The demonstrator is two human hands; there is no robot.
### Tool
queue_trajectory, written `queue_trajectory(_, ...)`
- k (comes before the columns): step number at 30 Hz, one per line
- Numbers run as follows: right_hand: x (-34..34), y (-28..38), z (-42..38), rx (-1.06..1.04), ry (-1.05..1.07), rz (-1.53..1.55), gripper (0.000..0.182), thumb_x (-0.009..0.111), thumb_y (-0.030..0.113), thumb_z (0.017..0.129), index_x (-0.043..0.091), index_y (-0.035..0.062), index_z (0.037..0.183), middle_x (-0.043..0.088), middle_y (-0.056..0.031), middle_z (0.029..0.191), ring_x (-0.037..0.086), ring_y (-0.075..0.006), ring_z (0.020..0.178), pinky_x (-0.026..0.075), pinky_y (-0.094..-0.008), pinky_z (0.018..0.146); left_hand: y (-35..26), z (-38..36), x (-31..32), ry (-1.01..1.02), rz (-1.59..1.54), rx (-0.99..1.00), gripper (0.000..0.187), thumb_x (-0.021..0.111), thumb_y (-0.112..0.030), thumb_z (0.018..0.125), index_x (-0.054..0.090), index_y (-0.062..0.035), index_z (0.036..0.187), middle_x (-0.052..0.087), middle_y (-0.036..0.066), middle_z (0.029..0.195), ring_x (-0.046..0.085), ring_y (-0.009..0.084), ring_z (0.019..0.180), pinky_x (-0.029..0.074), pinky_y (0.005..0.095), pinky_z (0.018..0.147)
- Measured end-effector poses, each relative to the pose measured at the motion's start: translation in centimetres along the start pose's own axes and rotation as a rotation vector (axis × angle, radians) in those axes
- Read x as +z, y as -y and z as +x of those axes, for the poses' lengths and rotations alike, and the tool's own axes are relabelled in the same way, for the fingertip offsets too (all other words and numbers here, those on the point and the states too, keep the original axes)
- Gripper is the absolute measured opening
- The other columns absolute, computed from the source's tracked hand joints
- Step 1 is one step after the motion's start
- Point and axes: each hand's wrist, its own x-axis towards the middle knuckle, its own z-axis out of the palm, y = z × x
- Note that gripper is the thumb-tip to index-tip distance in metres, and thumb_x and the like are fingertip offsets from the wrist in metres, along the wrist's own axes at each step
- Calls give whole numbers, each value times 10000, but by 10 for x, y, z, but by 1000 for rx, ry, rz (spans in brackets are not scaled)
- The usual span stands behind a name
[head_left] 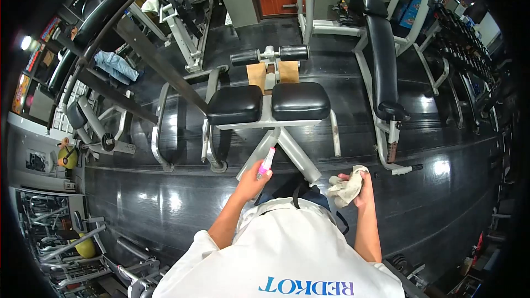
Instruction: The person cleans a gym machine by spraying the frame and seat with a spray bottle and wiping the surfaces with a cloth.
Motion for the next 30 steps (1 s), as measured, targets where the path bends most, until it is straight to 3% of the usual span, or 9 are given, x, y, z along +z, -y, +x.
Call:
queue_trajectory(2, -8, -30, 20, -63, -63, -181, 457, 603, 477, 900, 596, 43, 1041, 672, -212, 1147, 657, -420, 1072, 530, -578, 966, 28, -10, -18, -20, -57, 14, 476, 631, -330, 976, 528, -46, 1345, 710, 131, 976, 705, 214, 877, 525, 382, 827)
queue_trajectory(4, 21, -65, 26, -88, -107, -217, 420, 615, 429, 925, 591, 61, 1125, 653, -116, 966, 679, -350, 971, 561, -521, 911, 47, -22, -40, -33, -111, 11, 480, 627, -336, 981, 525, -45, 1348, 707, 129, 983, 701, 210, 883, 526, 382, 831)
queue_trajectory(6, 63, -97, 23, -31, -94, -328, 417, 621, 392, 931, 598, 60, 1182, 673, -113, 1015, 689, -308, 963, 566, -478, 916, 67, -34, -63, -49, -166, 4, 483, 623, -342, 985, 522, -43, 1351, 705, 126, 989, 697, 206, 889, 528, 382, 835)
queue_trajectory(8, 79, -129, 28, 85, 35, -414, 459, 608, 312, 950, 560, 57, 1329, 677, -127, 1205, 674, -270, 1089, 558, -447, 948, 87, -41, -84, -23, -186, -60, 534, 638, -376, 966, 515, -60, 1378, 717, 194, 1045, 699, 378, 1018, 516, 441, 898)
queue_trajectory(10, 95, -160, 30, 203, -63, -500, 467, 592, 307, 969, 544, 54, 1358, 671, -115, 1243, 666, -258, 1126, 549, -437, 966, 109, -45, -95, -71, -188, -33, 502, 634, -333, 965, 511, -77, 1378, 720, 185, 1035, 703, 388, 1001, 520, 448, 893)
queue_trajectory(14, 126, -199, 34, 482, -26, -541, 561, 524, 478, 1017, 551, 49, 1377, 641, -117, 1329, 622, -232, 1206, 493, -415, 1032, 126, -50, -120, -32, -223, -38, 498, 647, -287, 945, 504, -102, 1384, 718, 197, 1043, 693, 406, 1024, 518, 468, 903)
queue_trajectory(19, 153, -223, 21, 470, -43, -559, 598, 454, 545, 1025, 585, 60, 1351, 658, -113, 1309, 635, -230, 1190, 495, -398, 1032, 144, -43, -127, -48, -160, -62, 480, 638, -325, 955, 510, -87, 1351, 702, 230, 1100, 677, 435, 1043, 513, 485, 907)
queue_trajectory(22, 139, -226, 20, 445, -67, -590, 605, 440, 553, 1021, 592, 66, 1347, 664, -110, 1297, 651, -234, 1164, 500, -402, 1027, 143, -37, -129, -111, -29, 64, 420, 612, -244, 978, 512, -52, 1338, 714, 167, 1044, 723, 285, 946, 533, 409, 851)
queue_trajectory(30, 118, -198, 19, 443, -123, -628, 595, 450, 532, 1021, 582, 53, 1349, 633, -137, 1343, 607, -270, 1226, 447, -439, 1086, 138, -21, -114, -136, -108, 41, 415, 601, -231, 976, 512, -59, 1343, 723, 164, 1011, 727, 298, 959, 535, 404, 855)
